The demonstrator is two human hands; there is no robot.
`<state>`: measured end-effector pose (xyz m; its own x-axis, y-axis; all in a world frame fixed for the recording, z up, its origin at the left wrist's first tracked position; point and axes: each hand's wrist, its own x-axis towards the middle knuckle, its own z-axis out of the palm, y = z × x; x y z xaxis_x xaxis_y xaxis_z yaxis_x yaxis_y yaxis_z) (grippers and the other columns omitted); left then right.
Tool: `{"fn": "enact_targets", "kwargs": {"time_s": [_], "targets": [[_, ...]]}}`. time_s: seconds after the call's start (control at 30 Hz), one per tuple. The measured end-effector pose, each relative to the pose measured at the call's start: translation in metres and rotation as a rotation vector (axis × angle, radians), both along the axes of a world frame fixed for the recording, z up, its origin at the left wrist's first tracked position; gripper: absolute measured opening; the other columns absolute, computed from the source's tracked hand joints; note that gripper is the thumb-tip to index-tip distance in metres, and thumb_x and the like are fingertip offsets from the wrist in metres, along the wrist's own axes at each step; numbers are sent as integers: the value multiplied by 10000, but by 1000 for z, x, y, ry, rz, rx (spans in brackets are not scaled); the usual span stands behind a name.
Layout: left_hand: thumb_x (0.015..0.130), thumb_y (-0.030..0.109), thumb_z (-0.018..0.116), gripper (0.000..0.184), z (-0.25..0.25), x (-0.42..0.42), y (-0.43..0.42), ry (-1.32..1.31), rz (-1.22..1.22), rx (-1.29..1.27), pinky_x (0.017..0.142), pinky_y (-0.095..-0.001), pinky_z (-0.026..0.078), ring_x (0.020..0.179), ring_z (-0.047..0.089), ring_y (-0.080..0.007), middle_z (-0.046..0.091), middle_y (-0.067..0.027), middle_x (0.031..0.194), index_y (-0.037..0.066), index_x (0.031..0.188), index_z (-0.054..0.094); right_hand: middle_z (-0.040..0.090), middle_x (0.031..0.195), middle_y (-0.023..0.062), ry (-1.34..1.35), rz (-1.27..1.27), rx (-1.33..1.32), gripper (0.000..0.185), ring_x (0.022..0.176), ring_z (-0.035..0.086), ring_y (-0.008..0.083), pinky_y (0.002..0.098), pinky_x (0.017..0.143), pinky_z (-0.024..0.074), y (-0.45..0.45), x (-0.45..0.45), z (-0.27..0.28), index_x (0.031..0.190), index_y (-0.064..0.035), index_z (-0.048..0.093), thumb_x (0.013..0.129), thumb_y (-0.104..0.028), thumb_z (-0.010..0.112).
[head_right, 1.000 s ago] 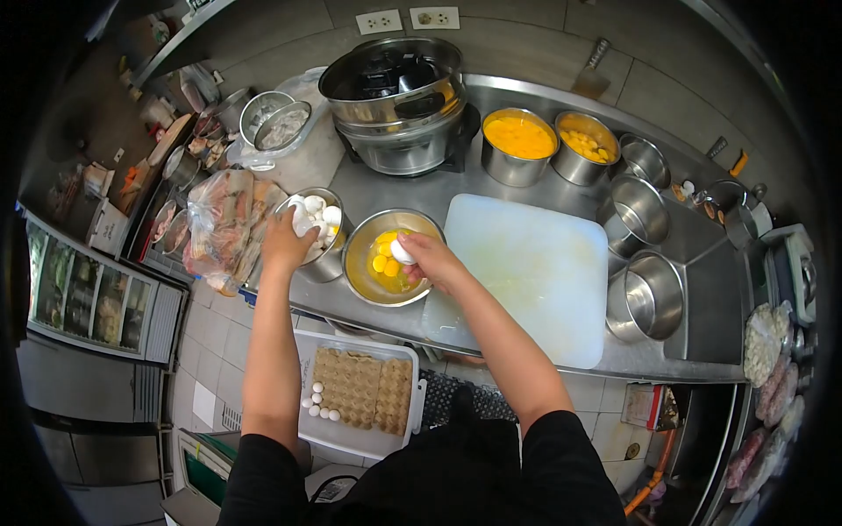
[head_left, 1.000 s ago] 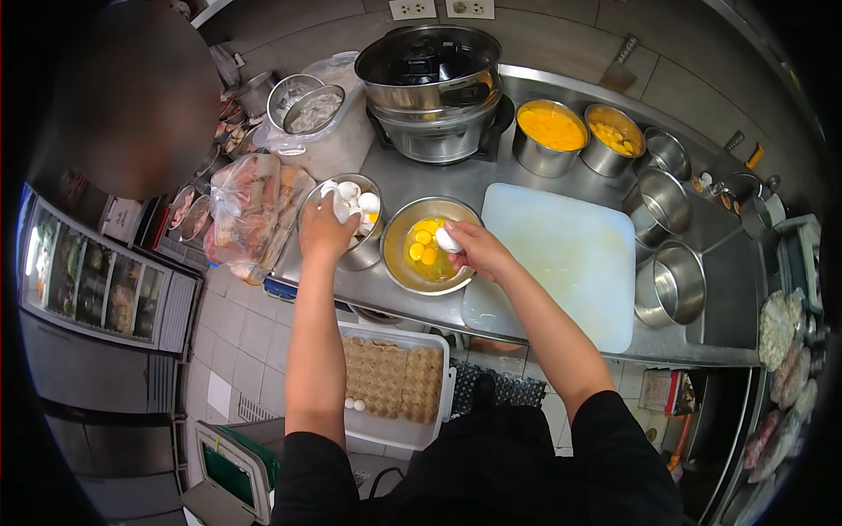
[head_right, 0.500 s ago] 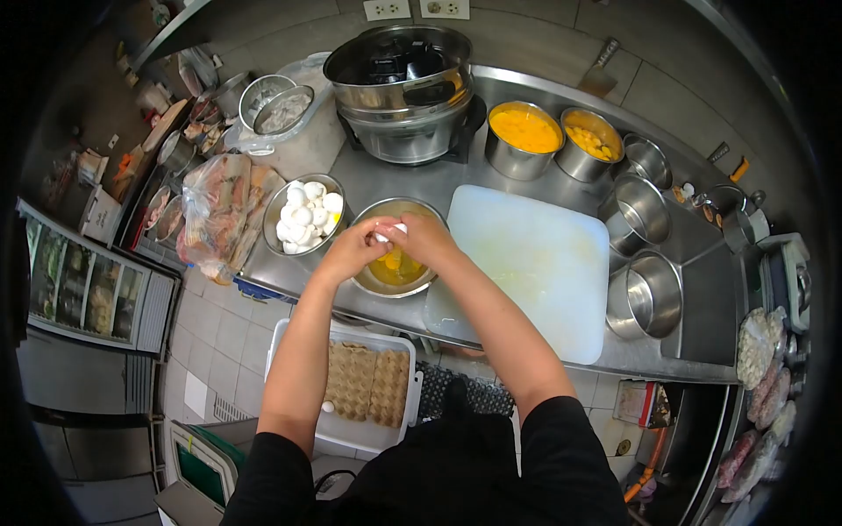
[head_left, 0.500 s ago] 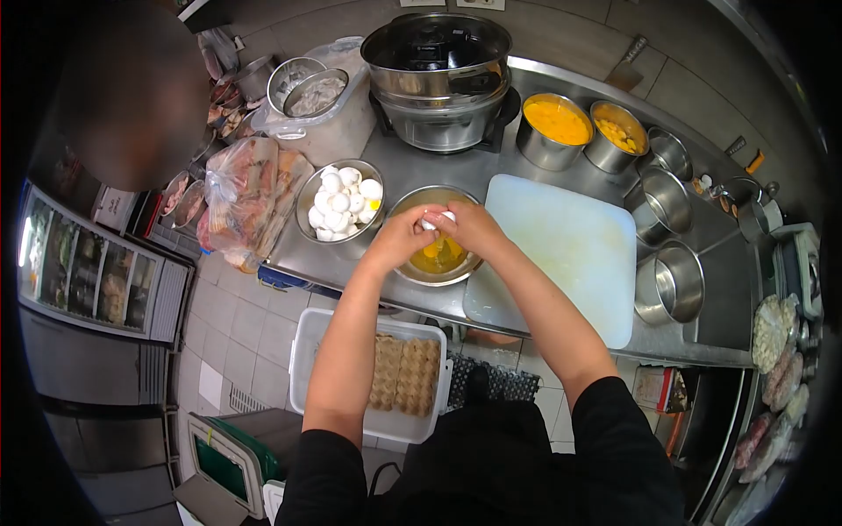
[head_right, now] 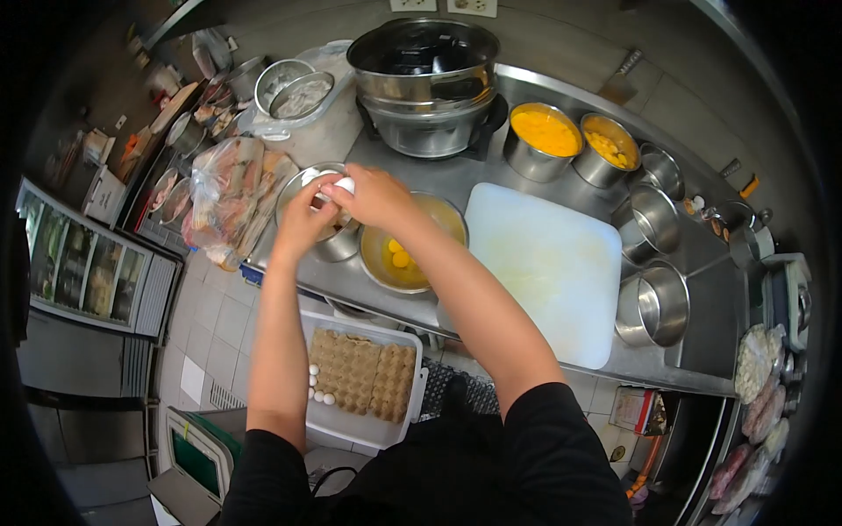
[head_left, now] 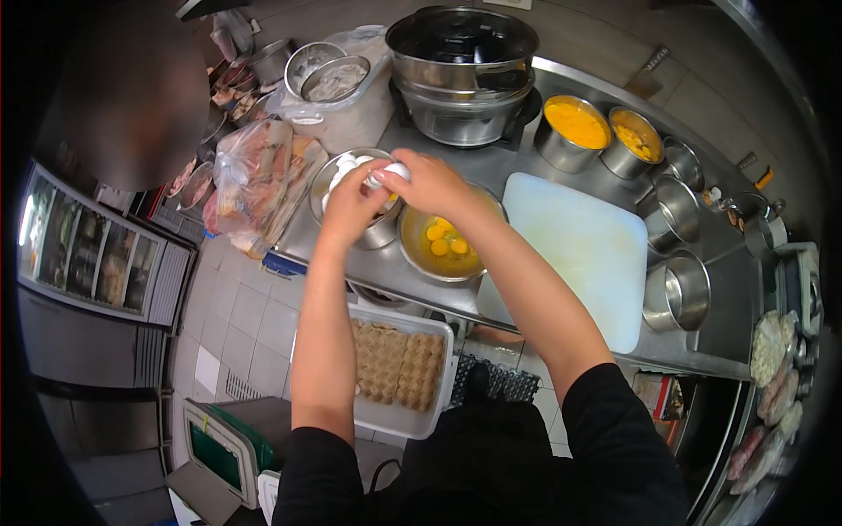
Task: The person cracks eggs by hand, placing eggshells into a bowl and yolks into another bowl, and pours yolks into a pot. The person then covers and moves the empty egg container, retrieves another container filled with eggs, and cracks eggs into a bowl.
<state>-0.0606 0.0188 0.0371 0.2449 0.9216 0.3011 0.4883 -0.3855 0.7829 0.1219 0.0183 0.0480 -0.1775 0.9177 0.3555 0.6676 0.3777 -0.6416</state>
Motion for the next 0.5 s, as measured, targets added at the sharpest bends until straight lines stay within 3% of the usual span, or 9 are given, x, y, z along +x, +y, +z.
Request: {"fn": "enact_targets", "kwargs": {"time_s": [0.07,0.13,0.23,0.27,0.33,0.43,0.5], "targets": [[849,198,735,411,6,-33,-5,112,45,-13,709,-269,497,719,557,-129,688,-47,1075,96,1241,667,662,1147,207,-70,-36,-43,594,1030,648,378,472,910,494,1,-16,-5,1260,-65,594,914,-547,586],[886,252,723,411,-2,-74,-12,125,88,51,690,-259,485,702,554,-114,701,-43,1033,87,1257,657,647,1200,191,148,-58,-35,581,1018,658,347,467,916,496,-7,-25,-15,1312,-89,583,923,-521,589],[941,233,660,337,-19,-145,-61,0,259,-12,684,-247,469,717,559,-98,697,-26,1063,76,1239,658,680,1044,123,621,102,-180,323,874,661,214,320,805,515,-66,-41,-53,1190,-76,626,926,-262,649],[941,233,660,337,-37,-168,-82,16,289,-64,684,-247,469,717,559,-98,697,-26,1063,76,1239,658,679,1005,105,636,110,-281,246,840,653,202,306,768,510,-91,-49,-79,1124,-69,629,923,-211,635],[953,266,666,324,-74,-214,-123,-229,469,-213,650,-227,445,704,541,-83,683,-23,993,52,1196,669,677,954,77,621,178,-402,137,797,642,196,308,718,504,-135,-72,-139,1020,-63,628,906,-138,613],[975,225,628,253,-201,-289,-178,-251,512,-529,649,-243,470,717,583,-102,682,-25,942,48,1151,668,685,947,72,376,309,-649,112,813,658,237,332,713,508,-189,-129,-247,968,-82,642,862,-92,606],[962,223,628,264,-273,-311,-207,-128,497,-763,665,-265,501,734,612,-103,684,-51,961,38,1147,665,695,959,80,198,325,-783,184,881,671,281,376,754,526,-219,-176,-306,1020,-116,656,850,-82,594]]}}
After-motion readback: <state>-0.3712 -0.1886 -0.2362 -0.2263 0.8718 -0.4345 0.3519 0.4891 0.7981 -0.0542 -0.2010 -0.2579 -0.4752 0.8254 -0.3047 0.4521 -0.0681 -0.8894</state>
